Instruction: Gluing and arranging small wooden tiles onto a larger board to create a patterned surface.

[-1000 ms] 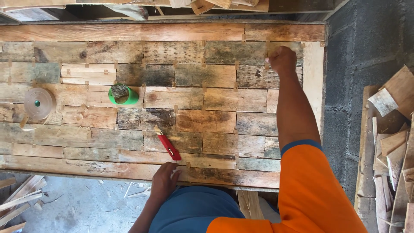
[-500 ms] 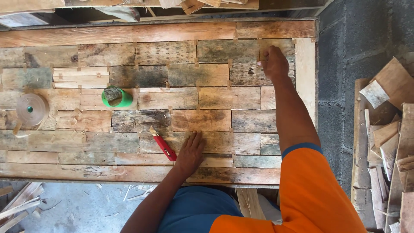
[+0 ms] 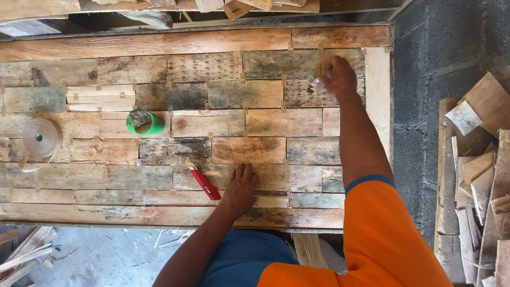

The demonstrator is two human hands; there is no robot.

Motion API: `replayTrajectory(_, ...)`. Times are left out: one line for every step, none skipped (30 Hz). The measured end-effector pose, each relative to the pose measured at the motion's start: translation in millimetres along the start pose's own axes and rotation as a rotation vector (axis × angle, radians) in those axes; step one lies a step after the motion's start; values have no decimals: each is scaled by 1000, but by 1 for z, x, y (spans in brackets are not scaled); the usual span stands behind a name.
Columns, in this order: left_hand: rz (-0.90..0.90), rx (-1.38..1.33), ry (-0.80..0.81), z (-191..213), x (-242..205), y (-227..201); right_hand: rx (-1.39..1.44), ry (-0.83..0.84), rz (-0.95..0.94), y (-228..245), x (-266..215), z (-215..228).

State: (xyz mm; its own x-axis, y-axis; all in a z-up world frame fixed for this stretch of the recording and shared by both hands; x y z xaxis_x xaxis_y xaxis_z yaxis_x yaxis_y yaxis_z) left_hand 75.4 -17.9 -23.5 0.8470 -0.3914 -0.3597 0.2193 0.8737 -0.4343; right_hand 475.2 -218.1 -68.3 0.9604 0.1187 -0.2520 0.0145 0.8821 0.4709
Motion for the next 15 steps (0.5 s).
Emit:
replayTrajectory(0, -1, 0, 1, -3, -1, 0, 0, -1, 0, -5, 2)
replayTrajectory(-3, 1, 20, 2, -3, -1, 2, -12, 52, 5, -7, 7)
replayTrajectory(-6, 2, 40, 3, -3, -1, 4, -24, 104, 10, -10, 11)
replayTrajectory(-6, 2, 37, 5, -3, -1, 3, -25, 106, 13, -9, 14)
replayTrajectory(-9, -1, 42, 6, -3, -1, 17, 15, 67, 12, -6, 14)
replayTrajectory(-14, -4, 49, 6, -4, -1, 31, 57, 25, 10, -6, 12)
replayTrajectory(-15, -4, 49, 4, -4, 0, 30, 56, 25, 9, 1, 12)
replayTrajectory(-15, -25, 29, 3, -4, 0, 30, 84, -42, 3, 8, 9)
replayTrajectory(-15, -45, 10, 2, -4, 2, 30, 112, -108, -3, 15, 5)
replayTrajectory(-12, -47, 10, 4, -5, 1, 29, 115, -107, 1, 16, 6)
replayTrajectory(-15, -54, 32, 5, -5, 1, -2, 110, -150, 2, 17, 7)
replayTrajectory(-16, -62, 53, 6, -5, 0, -33, 107, -190, 4, 19, 7)
replayTrajectory(-11, -64, 54, 7, -4, 2, -33, 112, -188, 4, 22, 7)
replayTrajectory(-21, -57, 46, 8, -6, 2, -64, 94, -191, 4, 23, 6)
replayTrajectory(-30, -49, 37, 9, -9, 1, -95, 75, -194, 4, 23, 6)
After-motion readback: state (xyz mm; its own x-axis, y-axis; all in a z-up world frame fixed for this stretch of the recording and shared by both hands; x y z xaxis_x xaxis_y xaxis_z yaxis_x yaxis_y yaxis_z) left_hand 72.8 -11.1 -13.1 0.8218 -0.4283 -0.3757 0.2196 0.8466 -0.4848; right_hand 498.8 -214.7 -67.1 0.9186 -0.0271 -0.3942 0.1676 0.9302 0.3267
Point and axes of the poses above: each hand's wrist, its own x-axis towards the middle knuckle, its own z-axis out of the back of the hand, y = z × x, the point moved 8 cm from there along x, towards the middle knuckle, and after that the axes turned 10 degrees about -z, right-handed, at the moved point
